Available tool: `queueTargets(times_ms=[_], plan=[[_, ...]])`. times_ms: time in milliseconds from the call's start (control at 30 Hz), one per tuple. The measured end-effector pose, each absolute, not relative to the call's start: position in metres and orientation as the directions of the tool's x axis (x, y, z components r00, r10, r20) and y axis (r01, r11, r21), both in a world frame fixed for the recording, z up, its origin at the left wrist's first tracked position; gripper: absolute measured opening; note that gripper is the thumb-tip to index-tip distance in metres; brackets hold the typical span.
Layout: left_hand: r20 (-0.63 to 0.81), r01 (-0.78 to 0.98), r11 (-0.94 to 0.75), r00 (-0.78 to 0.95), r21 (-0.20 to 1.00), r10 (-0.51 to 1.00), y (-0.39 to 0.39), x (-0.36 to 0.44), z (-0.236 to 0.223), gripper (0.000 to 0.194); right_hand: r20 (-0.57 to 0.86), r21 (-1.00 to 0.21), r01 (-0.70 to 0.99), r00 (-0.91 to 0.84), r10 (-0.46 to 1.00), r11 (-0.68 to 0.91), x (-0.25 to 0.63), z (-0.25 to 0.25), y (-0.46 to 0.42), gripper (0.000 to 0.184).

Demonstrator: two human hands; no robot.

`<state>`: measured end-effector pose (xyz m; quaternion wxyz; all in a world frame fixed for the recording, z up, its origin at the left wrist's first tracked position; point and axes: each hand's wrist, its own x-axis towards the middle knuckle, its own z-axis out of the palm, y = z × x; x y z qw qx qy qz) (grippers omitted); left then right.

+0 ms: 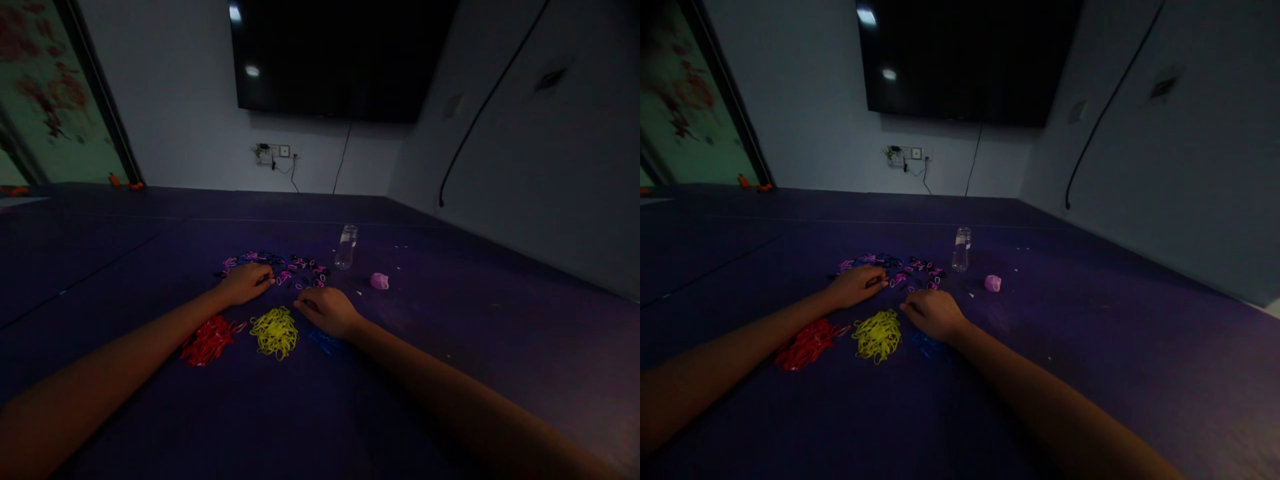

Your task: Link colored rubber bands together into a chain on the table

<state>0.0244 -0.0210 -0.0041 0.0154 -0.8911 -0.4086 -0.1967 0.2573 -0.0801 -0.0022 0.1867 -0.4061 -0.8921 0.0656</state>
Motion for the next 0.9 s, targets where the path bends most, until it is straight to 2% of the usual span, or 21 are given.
queueTargets(times_ms=[333, 900], plan=[[0.382, 0.736, -0.671, 0.596, 0.091, 0.706, -0.0174, 0.022, -0.0079, 0.019, 0.287, -0.268, 0.705, -0.592, 0.753, 0.656, 0.2575, -0.0041, -0.0795, 0.025], [0.372, 0.733, -0.672, 0.596, 0.11, 0.711, -0.0172, 0.0219, -0.0086, 0.019, 0.291, -0.281, 0.706, -0.583, 0.758, 0.65, 0.2573, -0.005, -0.0788, 0.024]])
